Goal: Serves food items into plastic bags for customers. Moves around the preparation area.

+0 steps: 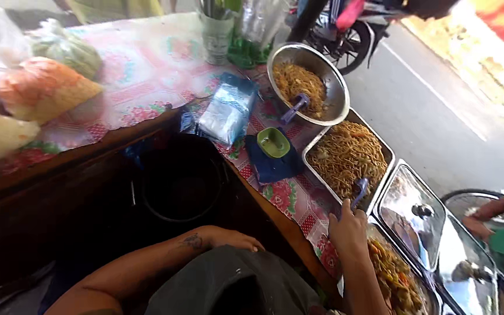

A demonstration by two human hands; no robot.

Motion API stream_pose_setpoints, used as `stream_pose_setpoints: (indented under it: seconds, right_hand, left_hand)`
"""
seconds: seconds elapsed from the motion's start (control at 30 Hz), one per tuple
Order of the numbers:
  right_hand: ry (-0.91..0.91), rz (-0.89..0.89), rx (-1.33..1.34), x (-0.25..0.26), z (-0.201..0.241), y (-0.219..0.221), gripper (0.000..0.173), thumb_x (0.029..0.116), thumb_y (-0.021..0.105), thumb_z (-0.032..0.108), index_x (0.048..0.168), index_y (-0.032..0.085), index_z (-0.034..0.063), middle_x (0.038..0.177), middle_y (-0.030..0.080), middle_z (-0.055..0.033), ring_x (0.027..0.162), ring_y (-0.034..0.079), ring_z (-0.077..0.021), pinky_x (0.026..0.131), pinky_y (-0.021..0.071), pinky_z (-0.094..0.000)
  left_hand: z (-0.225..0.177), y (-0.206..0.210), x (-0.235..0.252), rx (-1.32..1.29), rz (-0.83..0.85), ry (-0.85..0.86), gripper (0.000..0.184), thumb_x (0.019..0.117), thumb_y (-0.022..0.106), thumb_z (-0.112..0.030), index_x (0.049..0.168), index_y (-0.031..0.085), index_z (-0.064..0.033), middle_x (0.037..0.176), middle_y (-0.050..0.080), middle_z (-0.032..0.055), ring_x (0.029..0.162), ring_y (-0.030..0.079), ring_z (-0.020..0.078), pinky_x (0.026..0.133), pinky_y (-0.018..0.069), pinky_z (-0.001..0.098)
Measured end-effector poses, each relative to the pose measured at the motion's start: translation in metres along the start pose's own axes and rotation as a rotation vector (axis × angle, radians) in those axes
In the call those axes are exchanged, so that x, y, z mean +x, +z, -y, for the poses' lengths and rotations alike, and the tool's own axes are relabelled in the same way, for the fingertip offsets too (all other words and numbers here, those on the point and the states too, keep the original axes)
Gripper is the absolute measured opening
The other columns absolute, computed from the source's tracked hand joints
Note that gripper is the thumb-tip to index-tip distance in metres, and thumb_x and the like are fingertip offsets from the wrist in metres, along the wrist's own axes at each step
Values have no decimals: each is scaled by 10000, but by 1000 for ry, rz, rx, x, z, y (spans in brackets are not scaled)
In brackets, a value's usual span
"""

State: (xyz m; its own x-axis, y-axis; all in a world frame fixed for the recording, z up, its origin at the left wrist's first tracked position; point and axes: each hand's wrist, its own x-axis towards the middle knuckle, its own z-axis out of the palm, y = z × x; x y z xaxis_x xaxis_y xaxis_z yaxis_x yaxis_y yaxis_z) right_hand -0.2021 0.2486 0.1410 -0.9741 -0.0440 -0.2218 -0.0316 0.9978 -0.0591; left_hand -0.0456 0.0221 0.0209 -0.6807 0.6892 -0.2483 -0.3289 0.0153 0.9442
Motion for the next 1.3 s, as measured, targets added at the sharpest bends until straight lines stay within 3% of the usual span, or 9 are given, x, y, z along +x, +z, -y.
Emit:
stream_pose_setpoints:
  seconds: [0.1, 0.27, 0.33, 0.47, 0.67, 0.83, 0.97, 1.13, 1.3]
  right_hand:
    - [-576, 82, 211, -45, 19, 10, 521, 971, 619, 171, 1435, 545, -56, 1363, 561, -346, 1281, 544, -489, 1074, 445, -600]
    - [-931, 1033, 10, -25, 30, 24, 382, 1034, 531, 287, 1154, 728, -18, 1101, 720, -201, 1059, 676, -319, 959, 500, -538]
    - [-896, 925, -117, -6, 46, 3, 275, 978, 603, 187, 1080, 722, -39, 990, 716, -221, 917, 694, -353, 845, 536, -578]
    - [-735, 172, -17, 13, 108, -13, 380, 984, 623, 126, 1322, 614, -46, 1331, 582, -297, 1194, 613, -439, 1001, 501, -578]
    - [-893, -121, 130, 61, 131, 38, 240, 1020, 559, 62, 1134, 684, -108, 1223, 652, -311, 1195, 618, -471, 1019, 485, -592]
    - [-907, 483, 715, -6, 143, 13, 217, 1023, 559, 93, 1177, 617, -50, 947, 679, -45, 783, 655, -49, 732, 573, -239]
    - [-522, 1081, 789, -30, 199, 91, 335, 1101, 457, 161, 1368, 463, -41, 1056, 622, -103, 804, 640, -130, 744, 573, -317]
    - [-613, 1047, 543, -31, 229, 134, 393, 1097, 490, 199, 1391, 475, -61, 1192, 604, -215, 909, 643, -227, 828, 552, -390]
    - [-1080, 611, 493, -20, 187, 56, 313, 1020, 588, 167, 1231, 637, -58, 1140, 693, -196, 1041, 676, -225, 953, 533, -397]
  left_hand:
    - [-12, 2, -37, 103, -76, -1, 405, 1079, 418, -169, 1439, 535, -24, 1423, 563, 201, 1331, 529, 276, 1144, 365, 479]
    - [-61, -4, -108, 253, -164, 176, 244, 897, 577, -38, 1109, 681, 22, 960, 681, 72, 851, 620, 93, 765, 516, 278]
    - [-72, -8, -122, 276, -403, 196, 200, 924, 598, -146, 1042, 689, -12, 894, 691, -10, 802, 629, 1, 744, 535, 197]
    - [-87, -23, -101, 526, -1113, 39, 207, 1022, 601, -177, 1116, 703, -23, 1012, 706, 107, 906, 681, 177, 847, 561, 395]
    - [-78, 5, -90, 516, -1075, 128, 270, 1038, 564, -210, 1140, 693, 4, 1010, 695, 132, 844, 652, 139, 792, 542, 293]
    - [-38, 34, -134, 360, -1491, 137, 273, 1031, 537, -242, 1075, 706, -31, 957, 708, 44, 826, 655, 42, 779, 549, 225]
    - [-15, 42, -147, 251, -1693, 173, 241, 1023, 540, -226, 1063, 679, -33, 952, 717, 12, 851, 683, 45, 802, 574, 241]
    - [-15, 40, -133, 294, -1774, 323, 206, 1007, 531, -187, 1052, 663, -36, 928, 720, -45, 818, 668, -26, 763, 555, 156]
    - [-22, 29, -122, 389, -1788, 375, 249, 1003, 552, -194, 1082, 666, 13, 924, 704, -13, 815, 649, -45, 756, 546, 137]
